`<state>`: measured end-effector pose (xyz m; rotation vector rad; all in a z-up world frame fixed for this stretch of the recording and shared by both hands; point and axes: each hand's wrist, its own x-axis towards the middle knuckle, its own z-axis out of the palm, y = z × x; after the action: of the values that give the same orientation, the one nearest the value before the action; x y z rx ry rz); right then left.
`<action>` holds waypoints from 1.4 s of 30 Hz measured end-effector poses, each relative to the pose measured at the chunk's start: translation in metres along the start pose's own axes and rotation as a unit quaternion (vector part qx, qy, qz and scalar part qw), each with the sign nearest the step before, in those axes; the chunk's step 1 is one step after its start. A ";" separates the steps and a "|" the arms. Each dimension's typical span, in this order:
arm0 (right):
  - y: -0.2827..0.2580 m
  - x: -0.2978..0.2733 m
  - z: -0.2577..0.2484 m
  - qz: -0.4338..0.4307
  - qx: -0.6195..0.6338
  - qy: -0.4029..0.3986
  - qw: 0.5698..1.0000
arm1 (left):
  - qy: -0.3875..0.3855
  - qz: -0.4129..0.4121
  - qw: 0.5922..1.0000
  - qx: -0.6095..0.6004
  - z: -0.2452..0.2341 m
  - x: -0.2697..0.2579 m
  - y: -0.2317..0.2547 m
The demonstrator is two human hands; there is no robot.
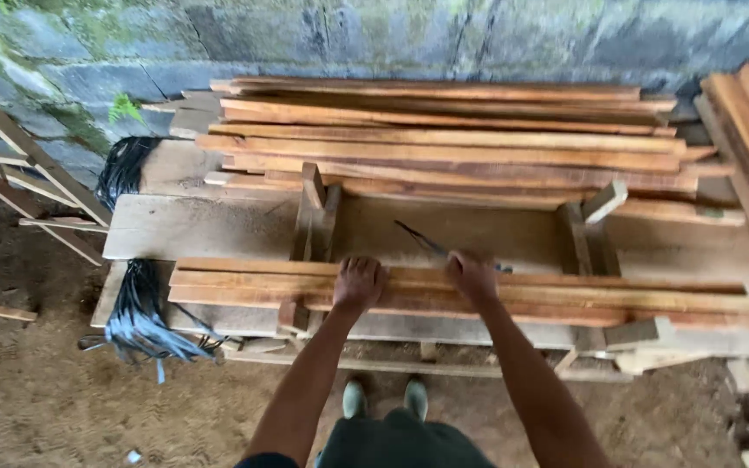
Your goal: Bundling thin wooden planks together using black straps.
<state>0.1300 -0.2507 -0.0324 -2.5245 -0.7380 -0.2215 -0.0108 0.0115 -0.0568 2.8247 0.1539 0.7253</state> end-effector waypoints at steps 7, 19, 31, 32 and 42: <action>-0.010 0.007 -0.018 0.088 0.005 -0.088 0.992 | -0.025 -0.033 0.999 -0.012 -0.023 0.000 0.016; -0.021 0.011 -0.034 0.143 0.026 -0.175 0.974 | 0.002 0.064 0.998 0.025 -0.062 -0.062 0.041; -0.028 0.071 0.027 0.153 0.036 -0.347 0.925 | -0.145 0.192 0.957 -0.161 0.005 -0.129 0.041; -0.037 0.080 0.033 0.186 0.031 -0.374 0.908 | -0.211 0.137 0.960 -0.125 0.009 -0.123 0.039; -0.045 0.086 0.056 0.134 0.012 -0.446 0.885 | -0.179 -0.001 0.983 -0.041 0.098 -0.109 0.039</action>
<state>0.1790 -0.1502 -0.0373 -2.5960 -0.6650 1.1039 -0.0563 -0.0611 -0.1811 2.8165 0.0654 0.2079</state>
